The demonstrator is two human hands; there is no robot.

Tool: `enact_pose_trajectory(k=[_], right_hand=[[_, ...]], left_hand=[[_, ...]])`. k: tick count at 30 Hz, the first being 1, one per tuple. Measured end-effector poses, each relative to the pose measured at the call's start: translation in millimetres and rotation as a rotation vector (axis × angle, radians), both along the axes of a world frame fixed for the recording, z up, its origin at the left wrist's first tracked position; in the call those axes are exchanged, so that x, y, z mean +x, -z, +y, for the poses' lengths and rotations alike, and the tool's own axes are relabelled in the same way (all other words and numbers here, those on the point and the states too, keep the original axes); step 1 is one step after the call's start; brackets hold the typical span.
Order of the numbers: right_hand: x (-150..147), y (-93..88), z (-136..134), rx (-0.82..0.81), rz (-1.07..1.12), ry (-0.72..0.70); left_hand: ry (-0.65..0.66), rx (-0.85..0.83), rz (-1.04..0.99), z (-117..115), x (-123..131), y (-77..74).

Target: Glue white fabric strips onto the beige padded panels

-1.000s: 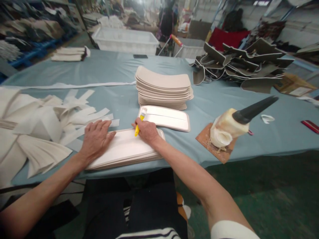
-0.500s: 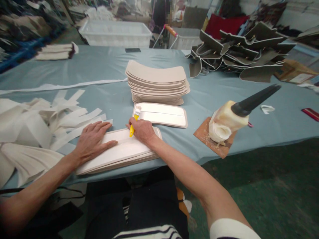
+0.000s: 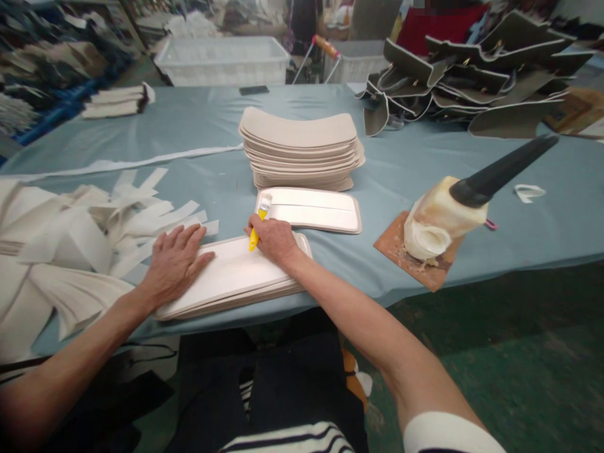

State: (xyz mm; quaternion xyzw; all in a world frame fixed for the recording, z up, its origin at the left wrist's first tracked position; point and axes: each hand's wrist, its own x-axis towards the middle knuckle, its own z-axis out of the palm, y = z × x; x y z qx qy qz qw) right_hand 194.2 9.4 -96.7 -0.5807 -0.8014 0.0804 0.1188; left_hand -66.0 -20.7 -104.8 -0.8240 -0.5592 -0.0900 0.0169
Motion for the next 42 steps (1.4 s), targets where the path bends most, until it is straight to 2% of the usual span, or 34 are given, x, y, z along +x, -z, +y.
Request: enact_pose_trajectory(k=[6,11,16,23,27,30,32,34,36,39,42], right_hand=[[-0.2,2.8,0.1,0.019,0.000,0.006],[-0.7,2.7,-0.9,0.021,0.000,0.016],[-1.1,2.0,-1.6,0.027,-0.005,0.015],[-1.5,-0.3,-1.8,-0.002,-0.028,0.002],[-1.8,-0.2,-2.0,0.004,-0.055,0.001],[-2.0,-0.5,-2.5,-0.017,-0.081,0.007],[-2.3,-0.7,-2.9,-0.019,-0.092,0.012],[-2.5,-0.7,-3.1,-0.008,-0.094,0.020],[-2.6,-0.6,-3.4,0.001,-0.091,0.026],[-2.9,-1.0,-3.9,-0.009,-0.091,0.026],[-3.4,-2.4,-4.5,-0.034,-0.102,0.029]], left_hand=[[-0.061,0.020,0.008,-13.7,-11.1,-1.5],[-0.076,0.021,0.045,-26.6,-28.4,-2.2],[-0.152,0.046,0.037,-41.7,-45.0,-1.2],[-0.261,0.085,-0.022,-45.3,-57.7,-0.8],[-0.202,0.140,-0.085,-35.4,-31.6,-18.0],[-0.128,0.175,-0.152,-15.8,10.0,-31.7],[-0.087,0.161,-0.160,0.5,39.0,-34.2],[-0.057,0.123,-0.134,13.9,61.5,-29.6],[-0.035,0.079,-0.084,21.0,73.3,-20.3],[-0.038,0.044,-0.019,20.6,70.8,-6.6],[-0.087,0.052,-0.001,15.7,56.5,-0.6]])
